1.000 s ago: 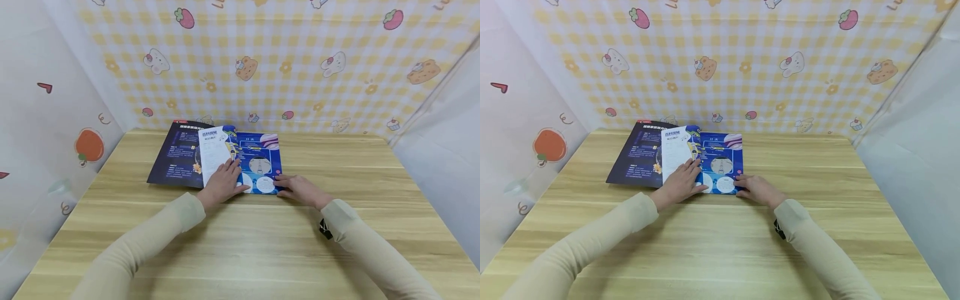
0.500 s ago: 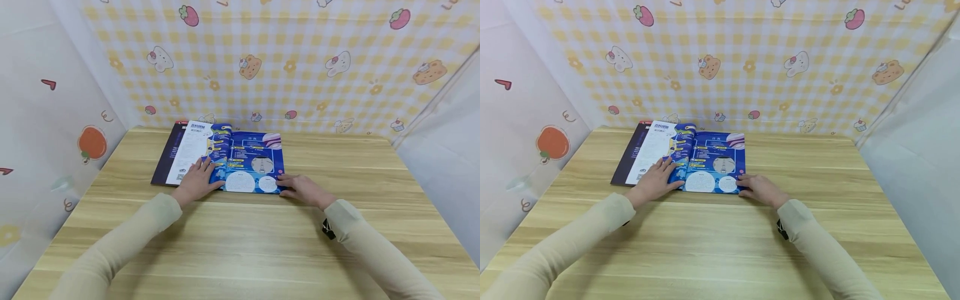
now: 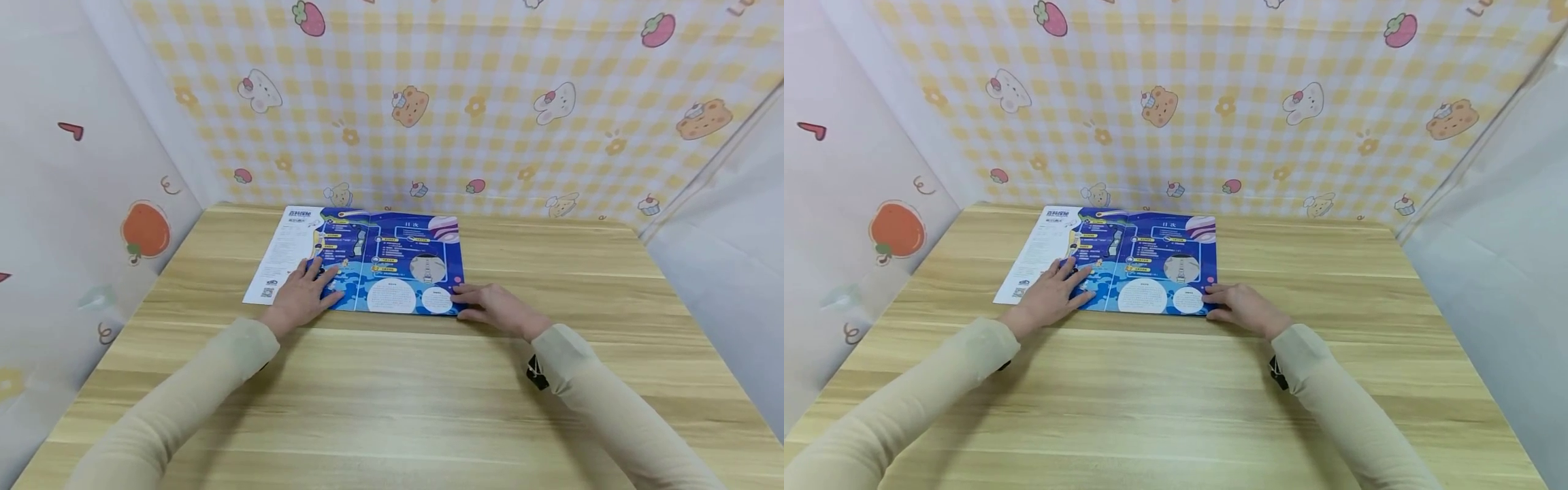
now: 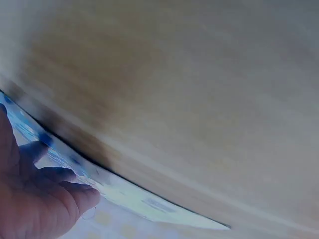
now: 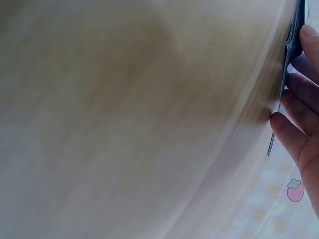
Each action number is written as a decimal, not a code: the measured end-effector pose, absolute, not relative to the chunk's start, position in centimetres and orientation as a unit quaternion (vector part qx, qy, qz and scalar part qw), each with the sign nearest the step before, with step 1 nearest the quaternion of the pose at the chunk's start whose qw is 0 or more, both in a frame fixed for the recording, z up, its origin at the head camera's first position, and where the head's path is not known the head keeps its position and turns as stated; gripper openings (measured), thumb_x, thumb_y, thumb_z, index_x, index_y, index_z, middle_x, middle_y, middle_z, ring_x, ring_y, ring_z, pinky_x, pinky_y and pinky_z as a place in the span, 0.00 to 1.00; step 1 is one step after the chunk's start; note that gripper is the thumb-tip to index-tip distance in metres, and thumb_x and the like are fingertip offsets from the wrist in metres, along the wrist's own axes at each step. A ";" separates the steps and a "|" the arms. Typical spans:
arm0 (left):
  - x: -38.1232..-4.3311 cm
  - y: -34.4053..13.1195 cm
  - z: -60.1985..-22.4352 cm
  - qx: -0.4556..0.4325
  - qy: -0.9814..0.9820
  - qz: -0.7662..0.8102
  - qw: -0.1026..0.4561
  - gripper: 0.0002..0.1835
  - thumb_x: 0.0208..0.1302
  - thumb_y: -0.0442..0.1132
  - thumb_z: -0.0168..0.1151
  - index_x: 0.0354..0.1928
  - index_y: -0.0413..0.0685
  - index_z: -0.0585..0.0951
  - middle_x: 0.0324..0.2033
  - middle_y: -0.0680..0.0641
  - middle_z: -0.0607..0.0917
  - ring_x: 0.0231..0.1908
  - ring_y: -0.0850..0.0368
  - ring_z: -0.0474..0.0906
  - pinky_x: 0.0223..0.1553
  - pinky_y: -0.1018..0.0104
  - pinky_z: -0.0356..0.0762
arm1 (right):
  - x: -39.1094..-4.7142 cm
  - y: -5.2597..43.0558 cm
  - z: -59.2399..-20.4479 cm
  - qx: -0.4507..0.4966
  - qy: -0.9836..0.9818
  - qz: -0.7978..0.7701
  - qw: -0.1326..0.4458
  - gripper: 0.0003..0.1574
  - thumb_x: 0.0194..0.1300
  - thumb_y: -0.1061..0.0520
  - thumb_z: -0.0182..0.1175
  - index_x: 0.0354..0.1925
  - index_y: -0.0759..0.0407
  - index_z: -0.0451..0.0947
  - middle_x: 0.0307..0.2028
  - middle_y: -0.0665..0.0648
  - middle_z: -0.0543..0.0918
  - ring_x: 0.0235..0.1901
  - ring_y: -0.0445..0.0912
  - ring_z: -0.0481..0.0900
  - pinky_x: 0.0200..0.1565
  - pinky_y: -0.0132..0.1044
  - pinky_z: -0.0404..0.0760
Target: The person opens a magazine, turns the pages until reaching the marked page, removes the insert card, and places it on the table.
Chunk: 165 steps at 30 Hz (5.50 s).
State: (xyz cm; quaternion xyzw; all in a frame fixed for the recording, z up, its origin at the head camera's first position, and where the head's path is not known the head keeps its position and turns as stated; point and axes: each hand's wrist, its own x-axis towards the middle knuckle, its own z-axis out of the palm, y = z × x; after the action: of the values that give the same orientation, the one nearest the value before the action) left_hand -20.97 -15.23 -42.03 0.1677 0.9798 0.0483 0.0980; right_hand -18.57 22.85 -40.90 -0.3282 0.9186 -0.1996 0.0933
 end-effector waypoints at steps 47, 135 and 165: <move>-18.8 2.0 -41.3 0.362 0.929 0.080 0.015 0.23 0.74 0.45 0.44 0.66 0.44 0.69 0.64 0.44 0.71 0.63 0.51 0.68 0.63 0.60 0.67 | -16.7 22.3 -40.6 -0.339 0.927 -0.120 -0.103 0.18 0.60 0.67 0.60 0.50 0.63 0.78 0.42 0.61 0.85 0.42 0.52 0.84 0.44 0.42 0.82; -21.1 -15.3 -41.7 0.127 0.986 0.038 0.102 0.45 0.67 0.66 0.42 0.72 0.36 0.51 0.71 0.32 0.47 0.68 0.28 0.43 0.68 0.38 0.44 | -18.1 22.6 -40.9 -0.312 0.927 -0.193 0.080 0.29 0.66 0.50 0.58 0.60 0.64 0.71 0.64 0.66 0.68 0.63 0.61 0.66 0.61 0.52 0.67; -19.4 -10.7 -40.5 0.244 0.970 -0.007 0.015 0.27 0.72 0.45 0.47 0.66 0.36 0.64 0.67 0.33 0.61 0.68 0.37 0.55 0.68 0.49 0.55 | -17.5 22.4 -40.6 -0.352 0.922 -0.159 -0.040 0.10 0.62 0.66 0.58 0.43 0.62 0.81 0.40 0.59 0.86 0.41 0.51 0.85 0.45 0.42 0.82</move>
State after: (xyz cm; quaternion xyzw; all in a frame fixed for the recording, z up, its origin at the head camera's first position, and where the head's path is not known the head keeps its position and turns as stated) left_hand -19.37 -10.69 -40.50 0.2438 0.9697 -0.0068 0.0146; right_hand -17.48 22.39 -40.59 -0.3517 0.9217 -0.1589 -0.0402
